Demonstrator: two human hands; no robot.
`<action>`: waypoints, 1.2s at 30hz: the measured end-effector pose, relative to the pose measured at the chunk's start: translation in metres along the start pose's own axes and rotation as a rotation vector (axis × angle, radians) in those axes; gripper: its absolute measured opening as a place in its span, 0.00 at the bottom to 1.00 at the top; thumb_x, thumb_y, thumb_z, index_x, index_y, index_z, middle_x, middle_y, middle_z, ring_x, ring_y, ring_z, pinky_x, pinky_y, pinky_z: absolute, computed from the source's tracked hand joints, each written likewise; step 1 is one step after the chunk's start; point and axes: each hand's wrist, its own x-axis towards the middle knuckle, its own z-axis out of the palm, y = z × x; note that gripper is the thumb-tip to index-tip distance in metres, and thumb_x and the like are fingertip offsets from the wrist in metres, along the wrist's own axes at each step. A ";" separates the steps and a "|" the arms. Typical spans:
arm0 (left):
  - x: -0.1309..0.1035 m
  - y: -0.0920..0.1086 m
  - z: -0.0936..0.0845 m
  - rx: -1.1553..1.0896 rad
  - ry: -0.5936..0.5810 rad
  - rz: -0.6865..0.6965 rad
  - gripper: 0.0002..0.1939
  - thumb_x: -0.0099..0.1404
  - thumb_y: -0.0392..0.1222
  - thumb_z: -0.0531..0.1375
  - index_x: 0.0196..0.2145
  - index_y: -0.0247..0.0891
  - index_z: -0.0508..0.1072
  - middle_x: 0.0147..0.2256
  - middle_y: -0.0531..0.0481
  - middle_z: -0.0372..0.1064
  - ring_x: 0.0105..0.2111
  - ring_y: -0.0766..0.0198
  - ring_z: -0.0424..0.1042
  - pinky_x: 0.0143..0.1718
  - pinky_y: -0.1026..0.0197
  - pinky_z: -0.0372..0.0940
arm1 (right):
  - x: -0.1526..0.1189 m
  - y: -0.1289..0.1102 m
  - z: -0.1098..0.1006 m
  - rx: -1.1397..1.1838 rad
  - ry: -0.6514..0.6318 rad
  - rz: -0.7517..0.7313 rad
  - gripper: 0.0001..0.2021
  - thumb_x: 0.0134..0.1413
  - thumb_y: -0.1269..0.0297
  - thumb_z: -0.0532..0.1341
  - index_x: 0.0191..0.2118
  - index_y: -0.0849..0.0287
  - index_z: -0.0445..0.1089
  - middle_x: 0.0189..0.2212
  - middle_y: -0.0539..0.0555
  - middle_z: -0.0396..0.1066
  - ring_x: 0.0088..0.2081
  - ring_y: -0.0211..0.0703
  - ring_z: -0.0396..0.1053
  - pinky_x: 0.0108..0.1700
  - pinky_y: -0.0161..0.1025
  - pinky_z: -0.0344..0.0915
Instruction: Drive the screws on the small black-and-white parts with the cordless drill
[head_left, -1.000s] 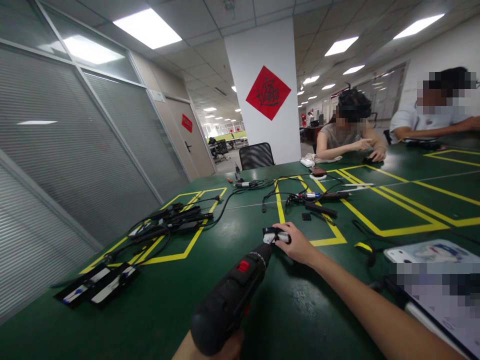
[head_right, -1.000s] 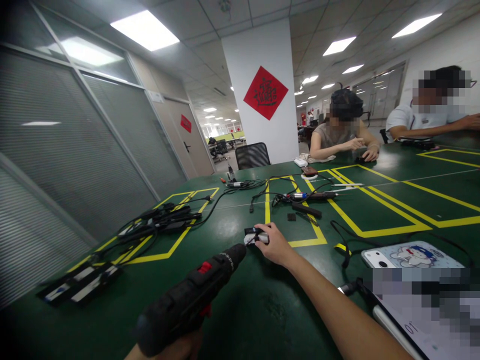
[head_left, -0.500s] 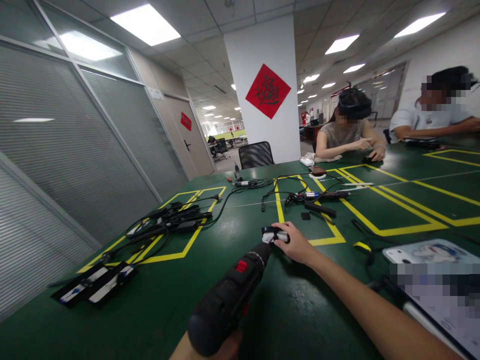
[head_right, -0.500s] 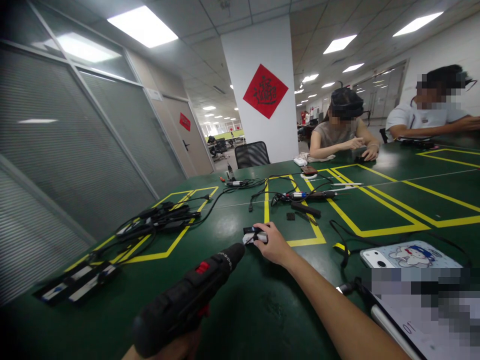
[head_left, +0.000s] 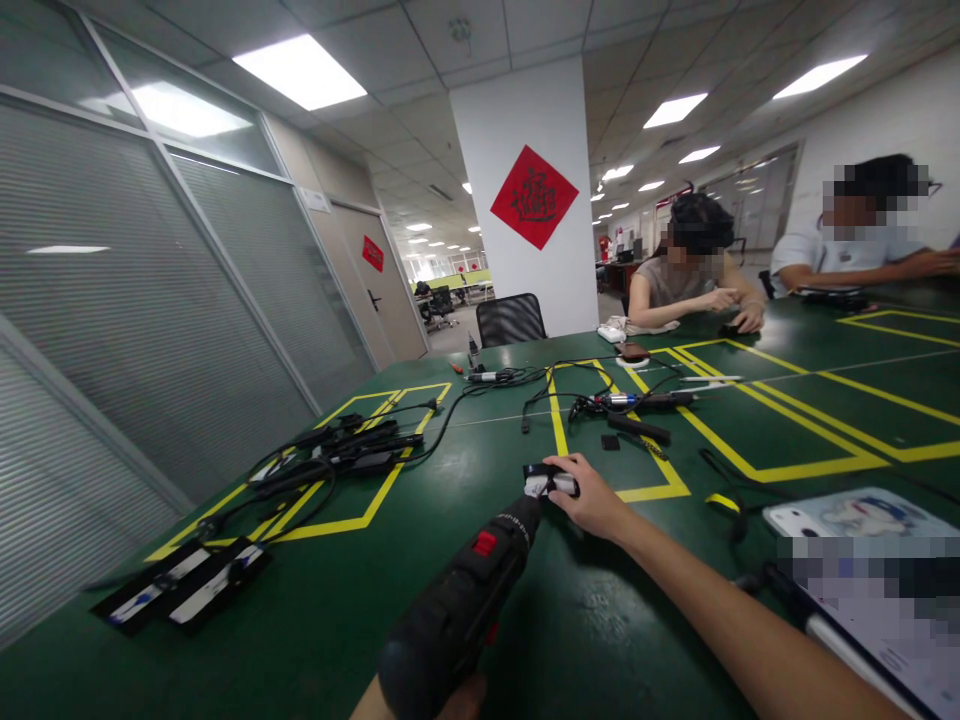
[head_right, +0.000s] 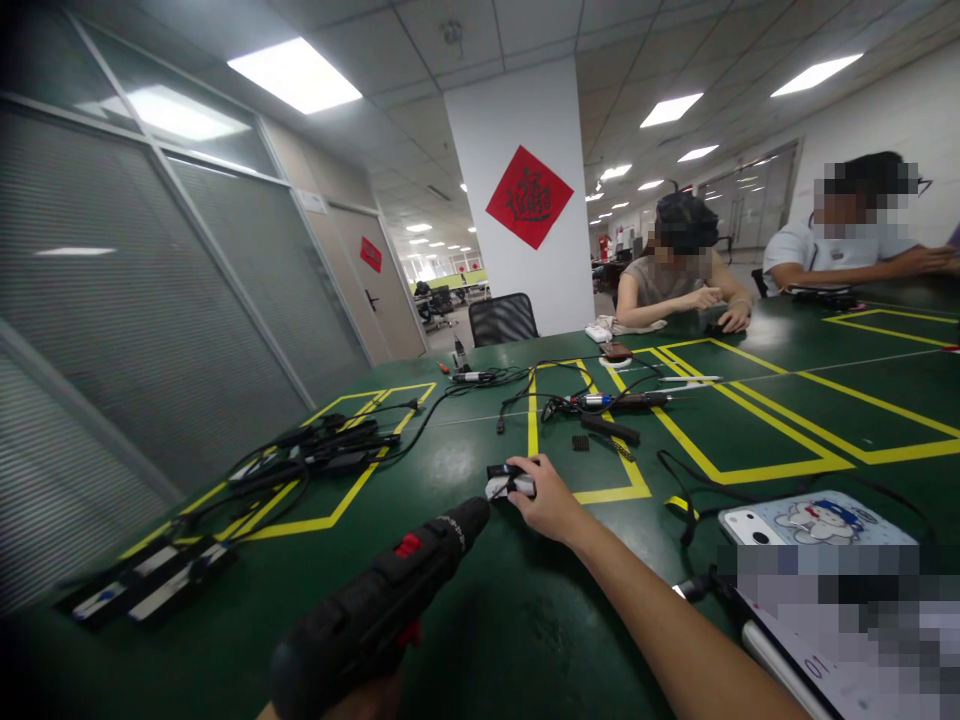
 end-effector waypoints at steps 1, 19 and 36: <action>0.000 0.000 0.000 0.009 0.006 -0.010 0.18 0.55 0.27 0.49 0.32 0.42 0.74 0.36 0.53 0.75 0.42 0.60 0.71 0.43 0.59 0.68 | 0.000 0.000 0.000 0.001 -0.006 -0.002 0.22 0.45 0.69 0.58 0.50 0.55 0.61 0.44 0.54 0.58 0.44 0.41 0.63 0.51 0.40 0.57; -0.010 0.024 -0.005 0.114 -0.078 0.112 0.17 0.49 0.27 0.50 0.32 0.42 0.73 0.37 0.52 0.74 0.46 0.58 0.67 0.48 0.56 0.64 | 0.000 0.001 -0.001 -0.001 -0.035 -0.006 0.25 0.44 0.69 0.58 0.51 0.54 0.59 0.45 0.55 0.55 0.44 0.40 0.62 0.52 0.40 0.57; -0.006 0.001 -0.014 0.198 -0.102 -0.037 0.12 0.42 0.27 0.52 0.19 0.42 0.70 0.20 0.54 0.71 0.25 0.59 0.73 0.35 0.56 0.70 | 0.001 0.004 0.000 -0.010 -0.016 -0.019 0.24 0.42 0.70 0.58 0.50 0.54 0.60 0.43 0.53 0.56 0.42 0.39 0.62 0.50 0.38 0.58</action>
